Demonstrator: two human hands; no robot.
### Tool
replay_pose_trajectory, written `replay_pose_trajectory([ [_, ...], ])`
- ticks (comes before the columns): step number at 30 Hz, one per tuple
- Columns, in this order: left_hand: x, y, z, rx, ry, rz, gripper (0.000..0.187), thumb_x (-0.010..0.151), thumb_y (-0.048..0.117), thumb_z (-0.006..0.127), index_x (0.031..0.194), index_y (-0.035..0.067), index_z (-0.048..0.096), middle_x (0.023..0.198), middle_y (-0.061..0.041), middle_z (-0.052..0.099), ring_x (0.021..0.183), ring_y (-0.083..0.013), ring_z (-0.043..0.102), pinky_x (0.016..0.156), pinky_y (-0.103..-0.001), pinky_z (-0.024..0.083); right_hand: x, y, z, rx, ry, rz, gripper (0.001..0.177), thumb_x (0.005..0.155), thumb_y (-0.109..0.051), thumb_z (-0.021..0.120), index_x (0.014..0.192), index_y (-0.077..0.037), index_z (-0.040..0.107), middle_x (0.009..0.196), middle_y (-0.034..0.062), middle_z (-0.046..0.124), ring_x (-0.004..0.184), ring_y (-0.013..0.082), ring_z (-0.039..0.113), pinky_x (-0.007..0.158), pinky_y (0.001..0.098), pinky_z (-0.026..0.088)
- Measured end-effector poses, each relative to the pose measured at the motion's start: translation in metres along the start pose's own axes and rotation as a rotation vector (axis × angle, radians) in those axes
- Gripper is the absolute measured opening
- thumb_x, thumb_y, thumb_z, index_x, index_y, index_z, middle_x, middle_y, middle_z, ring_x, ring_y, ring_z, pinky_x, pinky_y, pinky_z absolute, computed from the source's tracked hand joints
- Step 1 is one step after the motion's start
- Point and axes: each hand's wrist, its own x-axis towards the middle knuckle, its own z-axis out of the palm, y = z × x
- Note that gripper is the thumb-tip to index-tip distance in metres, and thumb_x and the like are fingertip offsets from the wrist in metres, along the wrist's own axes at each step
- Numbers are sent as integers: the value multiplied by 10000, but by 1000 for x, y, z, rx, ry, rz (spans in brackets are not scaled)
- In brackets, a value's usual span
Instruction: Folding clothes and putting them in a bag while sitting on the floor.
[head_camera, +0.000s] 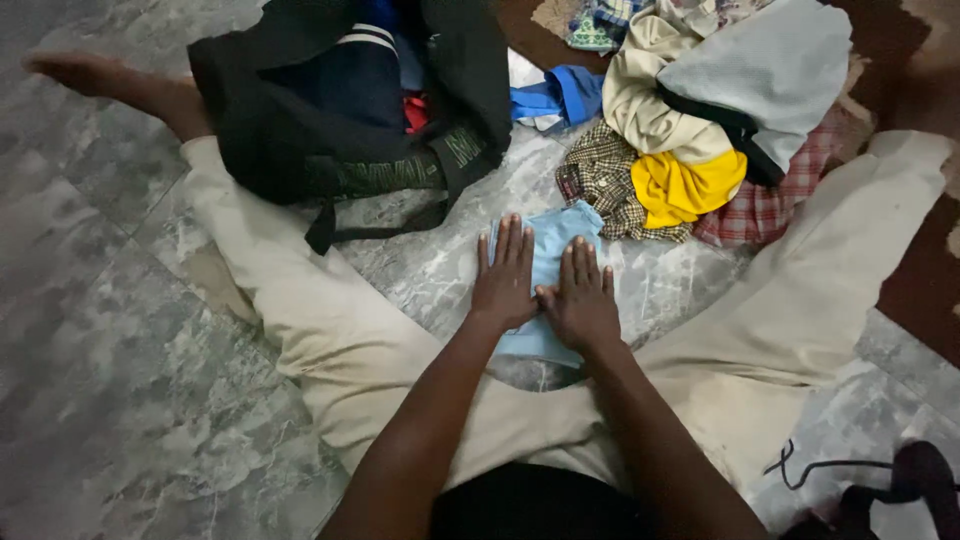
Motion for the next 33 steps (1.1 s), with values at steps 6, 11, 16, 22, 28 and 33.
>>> replay_pose_trajectory([
  [6,27,-49,81,-151,403,-60,714,943,305,664,1535,-5,412,1667,-210,260,1564,-389,212,1269,-575,159,-7,-10,-7,-57,133,-84,767,995,-485,521,1522,54,380,1663,259,256,1548,405,234,1194,618,221],
  [11,28,-49,38,-442,705,-265,324,883,131,765,1143,10,615,1384,-226,518,1258,-456,493,1090,-553,402,-17,-37,-13,-3,-9,-159,646,931,-374,624,1403,43,483,1568,289,369,1468,450,345,1183,574,314],
  [16,37,-39,32,-468,754,-250,247,824,90,795,986,37,616,1289,-211,540,1202,-438,508,944,-559,414,-35,-51,-15,43,-102,-266,531,911,-266,620,1352,14,522,1528,279,403,1450,452,367,1184,555,316],
  [22,44,-34,27,-368,717,-343,169,841,74,771,947,54,641,1228,-171,563,1157,-404,522,952,-546,428,-41,-36,32,-135,-135,-407,620,913,-253,562,1471,-12,440,1591,295,304,1483,451,275,1153,595,261],
  [28,51,-45,35,-474,647,-411,106,969,53,686,1041,22,615,1161,-132,592,1105,-356,543,1003,-494,447,-48,-51,7,-48,-165,-376,584,927,-253,560,1480,-89,471,1660,238,258,1531,406,254,1187,597,228],
  [33,48,-44,25,-426,588,-389,141,948,68,675,1036,-11,598,1171,-172,575,1106,-354,566,1005,-475,458,-47,-60,-9,-60,-273,-341,646,891,-255,570,1500,-80,447,1656,233,228,1528,392,215,1191,581,207],
])
